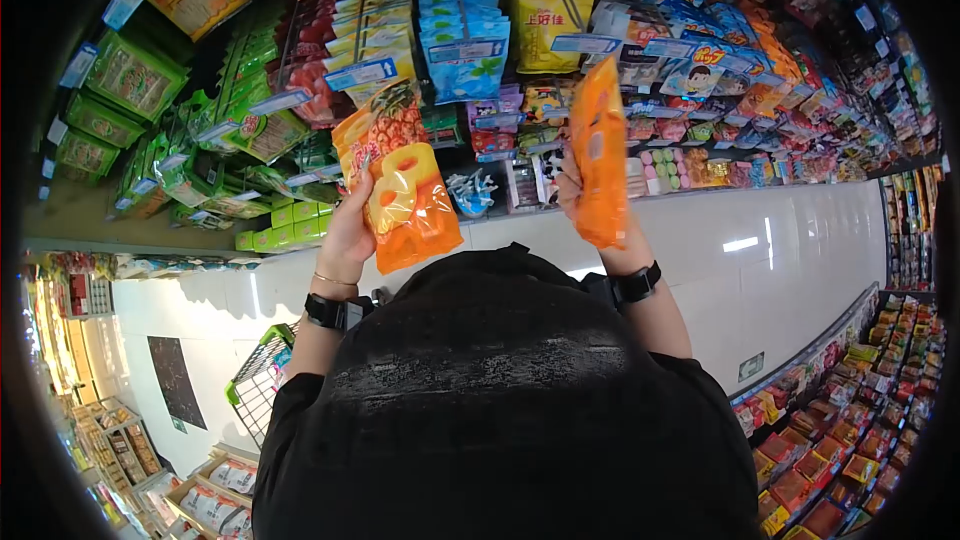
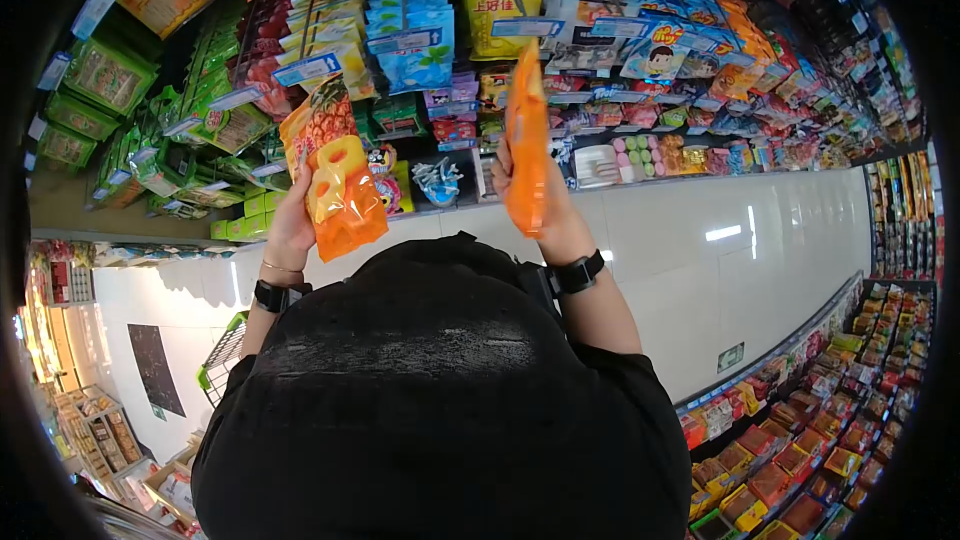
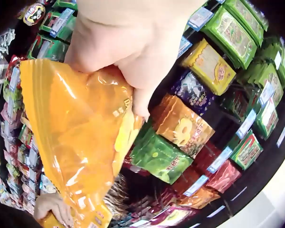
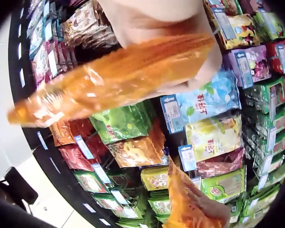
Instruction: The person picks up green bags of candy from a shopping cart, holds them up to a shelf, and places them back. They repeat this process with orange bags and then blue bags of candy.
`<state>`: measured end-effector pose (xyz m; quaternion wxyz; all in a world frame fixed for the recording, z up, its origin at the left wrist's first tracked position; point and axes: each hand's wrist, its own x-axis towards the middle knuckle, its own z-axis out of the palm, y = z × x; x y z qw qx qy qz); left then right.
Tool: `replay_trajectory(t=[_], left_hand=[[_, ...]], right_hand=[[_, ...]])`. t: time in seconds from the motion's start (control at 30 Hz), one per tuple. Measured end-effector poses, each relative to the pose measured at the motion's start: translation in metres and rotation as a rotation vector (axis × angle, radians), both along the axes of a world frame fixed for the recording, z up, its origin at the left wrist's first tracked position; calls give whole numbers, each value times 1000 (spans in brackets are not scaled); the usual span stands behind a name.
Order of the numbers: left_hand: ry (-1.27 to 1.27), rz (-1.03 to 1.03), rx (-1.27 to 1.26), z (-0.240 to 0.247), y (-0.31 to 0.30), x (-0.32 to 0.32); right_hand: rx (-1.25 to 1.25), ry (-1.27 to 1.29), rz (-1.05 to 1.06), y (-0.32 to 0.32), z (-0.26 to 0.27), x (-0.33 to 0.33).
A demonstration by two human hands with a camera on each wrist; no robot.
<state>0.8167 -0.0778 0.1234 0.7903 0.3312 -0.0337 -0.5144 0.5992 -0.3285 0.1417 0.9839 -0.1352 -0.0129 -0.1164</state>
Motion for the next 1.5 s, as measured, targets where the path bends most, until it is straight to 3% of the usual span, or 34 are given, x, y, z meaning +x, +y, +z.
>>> replay_trajectory(t=[0.07,0.13,0.2,0.37,0.47,0.6,0.73,0.8,0.93,1.1,1.27,1.33,1.5], left_hand=[[-8,2,-4,4,-16,-11],[-79,-5,32,9,-33,-24],[-92,-2,61,9,-47,-35],[-107,-39,111,0,-80,-59],[-120,-32,116,13,-91,-72],[-116,-48,71,16,-78,-75],[-179,94,48,29,-50,-70],[-201,183,63,29,-32,-61],[-275,348,-22,23,11,-32],[-340,441,-85,26,54,17],[-350,466,-33,37,89,70],[-381,431,-24,34,108,92],[-481,378,-21,24,148,147]], right_hand=[[-69,433,-112,-12,8,-11],[66,313,-46,-19,13,-21],[-209,419,-90,-26,3,-39],[-398,357,-114,-51,1,-60],[-691,411,-194,-57,17,-54],[-434,604,-229,-66,39,-32],[-647,425,-250,-62,66,7],[-905,305,-331,-60,78,31],[-1037,233,-384,-45,127,87],[-1056,278,-364,-23,166,160],[-1119,241,-473,2,187,230],[-1106,57,-527,14,192,249],[-1086,-48,-638,37,205,284]])
